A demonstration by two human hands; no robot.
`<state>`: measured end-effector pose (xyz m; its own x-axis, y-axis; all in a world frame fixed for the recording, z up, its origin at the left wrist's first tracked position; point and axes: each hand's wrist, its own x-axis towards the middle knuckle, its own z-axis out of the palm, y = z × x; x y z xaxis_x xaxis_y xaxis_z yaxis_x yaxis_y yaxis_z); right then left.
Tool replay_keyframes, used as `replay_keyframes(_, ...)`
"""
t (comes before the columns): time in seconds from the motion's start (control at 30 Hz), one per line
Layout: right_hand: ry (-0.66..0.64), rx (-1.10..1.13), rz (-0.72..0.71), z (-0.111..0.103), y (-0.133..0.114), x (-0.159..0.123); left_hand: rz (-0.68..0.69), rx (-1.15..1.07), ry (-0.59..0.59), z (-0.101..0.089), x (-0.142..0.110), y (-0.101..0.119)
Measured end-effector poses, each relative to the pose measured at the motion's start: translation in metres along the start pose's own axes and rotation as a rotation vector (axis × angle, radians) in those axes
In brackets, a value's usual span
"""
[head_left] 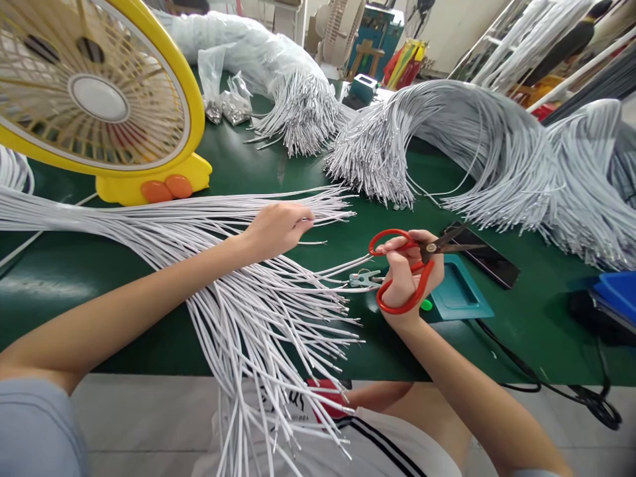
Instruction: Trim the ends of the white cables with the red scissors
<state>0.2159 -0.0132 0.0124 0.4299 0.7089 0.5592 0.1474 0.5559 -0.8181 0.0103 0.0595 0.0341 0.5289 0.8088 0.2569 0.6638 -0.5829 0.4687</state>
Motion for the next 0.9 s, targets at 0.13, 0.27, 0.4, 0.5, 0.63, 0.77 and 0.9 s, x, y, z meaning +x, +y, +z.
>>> replay_keyframes(0.13, 0.007, -0.001, 0.006, 0.000, 0.000, 0.000, 0.088, -0.506, -0.211, -0.006, -0.016, 0.036)
replay_keyframes(0.27, 0.005, -0.003, 0.011, 0.001, -0.001, 0.000, 0.181, -0.775, -0.441, -0.012, -0.034, 0.064)
replay_keyframes(0.4, -0.007, -0.025, 0.015, 0.001, -0.002, 0.000, 0.032, -1.013, -0.443, -0.006, -0.029, 0.056)
replay_keyframes(0.5, -0.008, -0.018, 0.010, 0.000, -0.002, 0.000, -0.070, -1.132, -0.333, 0.003, -0.018, 0.038)
replay_keyframes(0.63, -0.016, -0.006, 0.004, -0.001, -0.002, 0.001, -0.098, -1.149, -0.234, 0.011, -0.012, 0.028)
replay_keyframes(0.77, -0.021, 0.023, 0.002, 0.000, -0.002, 0.001, -0.159, -1.040, -0.106, 0.009, -0.014, 0.033)
replay_keyframes(0.9, -0.017, 0.032, 0.002, 0.000, -0.002, 0.001, -0.212, -1.082, -0.058, 0.004, -0.013, 0.035)
